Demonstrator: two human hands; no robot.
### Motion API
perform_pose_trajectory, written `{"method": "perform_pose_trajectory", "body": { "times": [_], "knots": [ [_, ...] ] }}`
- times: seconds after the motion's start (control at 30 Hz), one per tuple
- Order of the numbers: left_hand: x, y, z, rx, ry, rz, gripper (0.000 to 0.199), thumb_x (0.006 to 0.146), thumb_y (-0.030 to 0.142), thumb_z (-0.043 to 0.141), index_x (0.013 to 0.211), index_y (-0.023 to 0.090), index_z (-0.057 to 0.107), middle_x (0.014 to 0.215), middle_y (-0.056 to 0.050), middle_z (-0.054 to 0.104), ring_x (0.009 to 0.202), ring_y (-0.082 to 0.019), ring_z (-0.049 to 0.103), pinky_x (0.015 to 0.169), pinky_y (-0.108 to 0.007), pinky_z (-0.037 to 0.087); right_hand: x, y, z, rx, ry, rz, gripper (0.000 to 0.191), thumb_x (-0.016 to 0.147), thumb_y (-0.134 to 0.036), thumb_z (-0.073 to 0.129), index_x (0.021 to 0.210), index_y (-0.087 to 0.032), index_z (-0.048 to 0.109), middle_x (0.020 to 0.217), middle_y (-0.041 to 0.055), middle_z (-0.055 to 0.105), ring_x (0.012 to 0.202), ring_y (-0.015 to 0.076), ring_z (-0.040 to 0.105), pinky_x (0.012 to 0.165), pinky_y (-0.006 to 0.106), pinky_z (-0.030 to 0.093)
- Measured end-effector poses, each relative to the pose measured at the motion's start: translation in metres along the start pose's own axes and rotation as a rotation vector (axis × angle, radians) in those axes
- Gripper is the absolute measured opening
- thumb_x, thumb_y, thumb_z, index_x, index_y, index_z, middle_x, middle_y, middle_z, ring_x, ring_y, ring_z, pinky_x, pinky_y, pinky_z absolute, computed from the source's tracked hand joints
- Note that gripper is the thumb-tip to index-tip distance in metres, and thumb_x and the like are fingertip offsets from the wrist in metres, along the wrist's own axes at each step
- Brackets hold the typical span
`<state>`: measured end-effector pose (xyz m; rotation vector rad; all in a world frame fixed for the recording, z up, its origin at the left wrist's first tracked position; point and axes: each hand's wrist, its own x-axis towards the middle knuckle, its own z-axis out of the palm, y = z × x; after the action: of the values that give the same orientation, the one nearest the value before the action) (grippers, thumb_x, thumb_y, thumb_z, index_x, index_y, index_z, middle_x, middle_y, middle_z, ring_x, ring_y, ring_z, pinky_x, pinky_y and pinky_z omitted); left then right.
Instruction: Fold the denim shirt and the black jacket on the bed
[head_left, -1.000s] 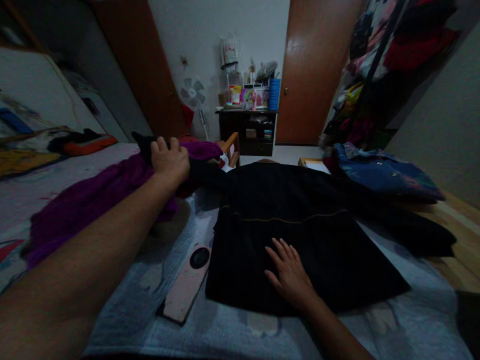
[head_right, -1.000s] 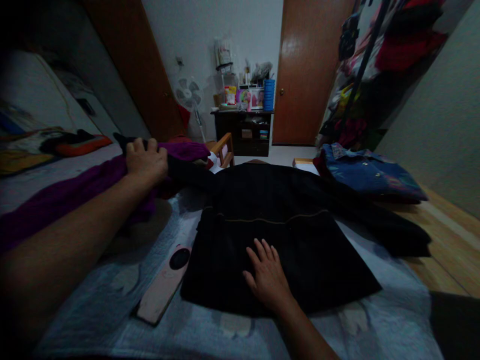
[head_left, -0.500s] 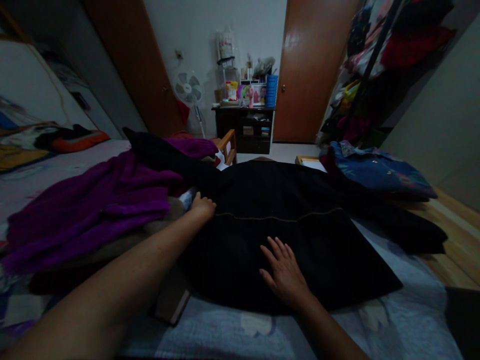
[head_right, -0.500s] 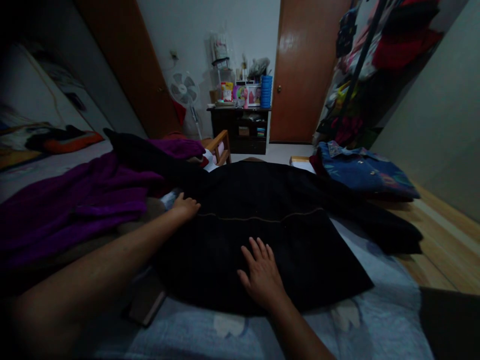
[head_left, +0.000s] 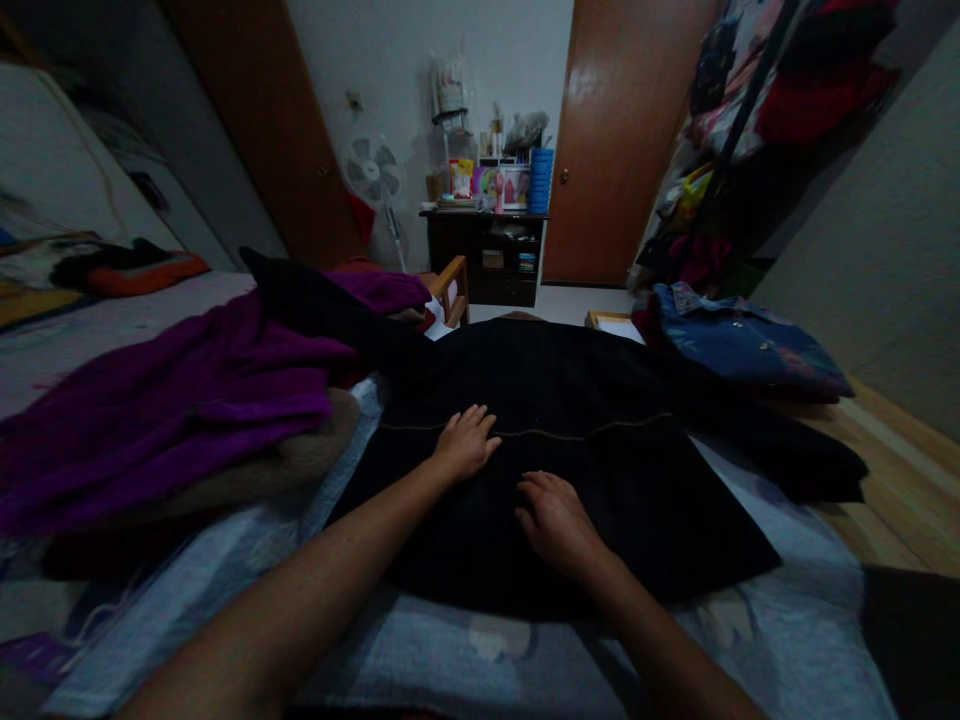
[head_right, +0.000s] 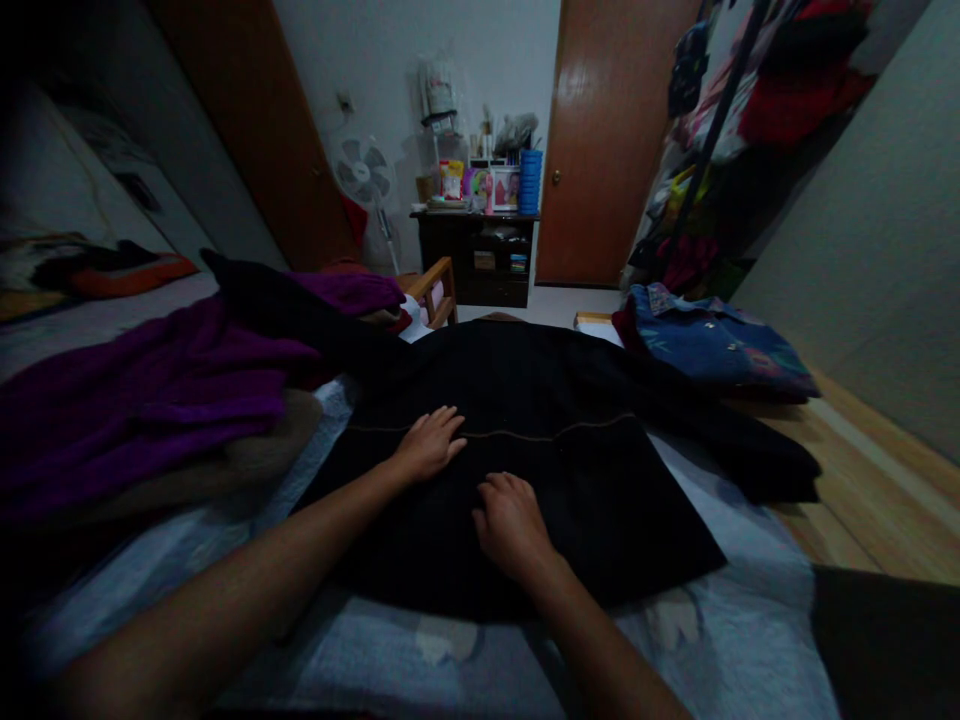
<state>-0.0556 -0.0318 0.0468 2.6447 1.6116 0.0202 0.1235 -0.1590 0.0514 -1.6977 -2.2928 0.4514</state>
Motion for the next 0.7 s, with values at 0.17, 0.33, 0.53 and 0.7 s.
{"method": "perform_pose_trajectory", "body": {
  "times": [0.17, 0.33, 0.53, 0.7],
  "knots": [
    [-0.02, 0.0, 0.026, -0.06, 0.006, 0.035, 0.061, 0.094, 0.054, 0.033, 0.147, 0.024, 0.034, 0.155, -0.007, 0.03, 0.143, -0.026, 0.023, 0.116, -0.045, 0.019, 0.046, 0.013, -0.01, -0.03, 0.151, 0.043, 0.051, 0.093, -0.027, 0.04, 0.14, -0.009, 0.042, 0.149, 0.014, 0.038, 0.14, 0.0242, 0.029, 0.113, 0.041, 0.026],
    [-0.03, -0.016, 0.029, -0.033, 0.039, -0.127, 0.07, 0.088, 0.069, 0.029, 0.146, 0.029, 0.035, 0.155, -0.008, 0.03, 0.143, -0.036, 0.019, 0.114, -0.051, 0.018, 0.067, 0.037, 0.011, -0.132, 0.016, 0.17, 0.067, 0.093, -0.051, 0.037, 0.148, -0.012, 0.03, 0.156, 0.0094, 0.023, 0.145, 0.025, 0.015, 0.115, 0.045, 0.014],
    [-0.033, -0.027, 0.023, -0.05, -0.038, -0.282, 0.08, 0.084, 0.076, 0.026, 0.148, 0.028, 0.031, 0.156, -0.013, 0.024, 0.143, -0.038, 0.017, 0.112, -0.052, 0.02, 0.059, 0.062, 0.011, -0.204, 0.024, 0.408, 0.083, 0.09, -0.063, 0.033, 0.147, -0.003, 0.029, 0.155, 0.018, 0.023, 0.144, 0.0294, 0.017, 0.114, 0.045, 0.013],
    [-0.024, -0.003, 0.008, -0.074, -0.04, -0.314, 0.067, 0.089, 0.056, 0.04, 0.144, 0.017, 0.038, 0.153, -0.017, 0.03, 0.142, -0.038, 0.022, 0.112, -0.053, 0.023, 0.072, 0.066, 0.001, -0.159, 0.095, 0.347, 0.056, 0.092, -0.041, 0.044, 0.135, -0.005, 0.049, 0.145, 0.0215, 0.04, 0.137, 0.0329, 0.032, 0.108, 0.046, 0.026]
  ]
}}
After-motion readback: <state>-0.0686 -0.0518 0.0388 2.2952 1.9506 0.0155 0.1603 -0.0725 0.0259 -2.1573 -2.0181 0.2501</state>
